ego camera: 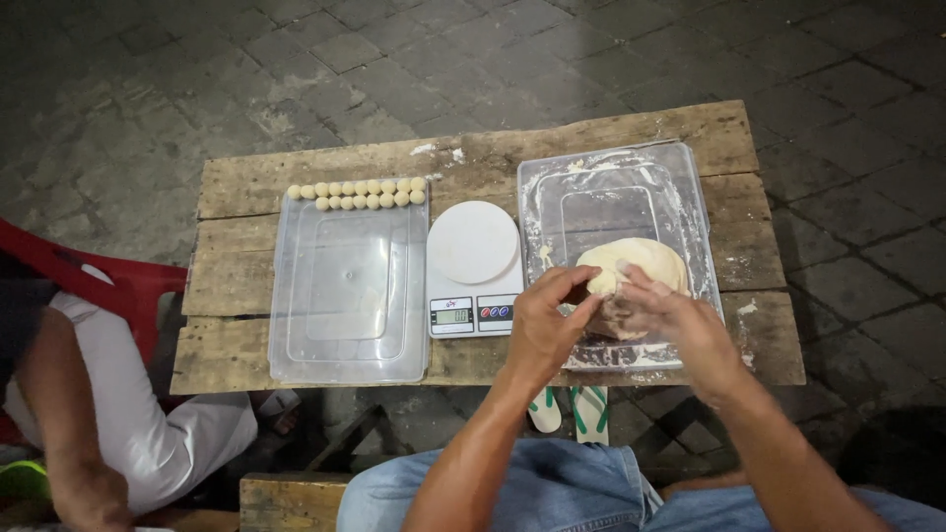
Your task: The person tears small pieces of dough from a larger mass, weighs each piece on a digital scale, rolls it into a ball, and places it in a tray. This process is repeated multiple times throughout the clip.
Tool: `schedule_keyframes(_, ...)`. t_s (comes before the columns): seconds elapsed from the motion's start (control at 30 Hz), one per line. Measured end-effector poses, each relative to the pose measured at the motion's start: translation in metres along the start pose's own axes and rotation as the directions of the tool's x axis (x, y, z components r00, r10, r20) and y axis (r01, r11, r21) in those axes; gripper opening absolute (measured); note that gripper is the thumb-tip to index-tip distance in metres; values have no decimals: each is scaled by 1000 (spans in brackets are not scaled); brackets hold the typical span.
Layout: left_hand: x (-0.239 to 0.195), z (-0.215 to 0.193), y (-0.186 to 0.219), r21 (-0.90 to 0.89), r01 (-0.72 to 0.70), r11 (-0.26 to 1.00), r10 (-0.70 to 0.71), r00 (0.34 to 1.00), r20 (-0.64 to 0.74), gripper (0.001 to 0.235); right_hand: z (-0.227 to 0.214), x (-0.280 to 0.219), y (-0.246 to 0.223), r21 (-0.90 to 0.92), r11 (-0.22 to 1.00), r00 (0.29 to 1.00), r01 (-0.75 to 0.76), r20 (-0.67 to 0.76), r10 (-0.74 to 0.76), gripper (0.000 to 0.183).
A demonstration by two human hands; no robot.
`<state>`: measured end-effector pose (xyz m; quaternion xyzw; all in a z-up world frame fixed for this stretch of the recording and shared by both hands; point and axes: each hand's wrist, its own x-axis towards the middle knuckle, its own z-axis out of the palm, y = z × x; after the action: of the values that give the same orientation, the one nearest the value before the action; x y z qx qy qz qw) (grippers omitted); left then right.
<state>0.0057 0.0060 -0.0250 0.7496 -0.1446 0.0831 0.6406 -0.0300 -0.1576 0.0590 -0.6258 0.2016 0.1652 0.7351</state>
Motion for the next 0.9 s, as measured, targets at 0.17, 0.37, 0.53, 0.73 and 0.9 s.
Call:
schedule_keyframes(0.17, -1, 2, 6, -156, 290, 944, -298, 954, -34, 25, -7, -8, 5, -667, 637, 914, 386, 183, -362, 56)
schedule_keyframes(0.37, 23, -38, 44, 28, 345, 938, -336, 928, -159, 43, -20, 4, 17, -721, 592, 894, 360, 84, -441, 40)
schedule_keyframes(0.53, 31, -71, -73, 546, 236, 804, -83, 953, -290, 18, -27, 8, 5, -703, 700, 954, 126, -106, -279, 43)
schedule_keyframes(0.73, 33, -83, -105, 785, 163, 598, 87, 960, -265, 19, -42, 12, 4, -724, 687, 942, 69, -180, -284, 45)
schedule_keyframes(0.9, 31, -93, -78, 827, 161, 539, -111, 987, -119, 38, -56, 19, 11, -713, 694, 916, 99, -206, -343, 39)
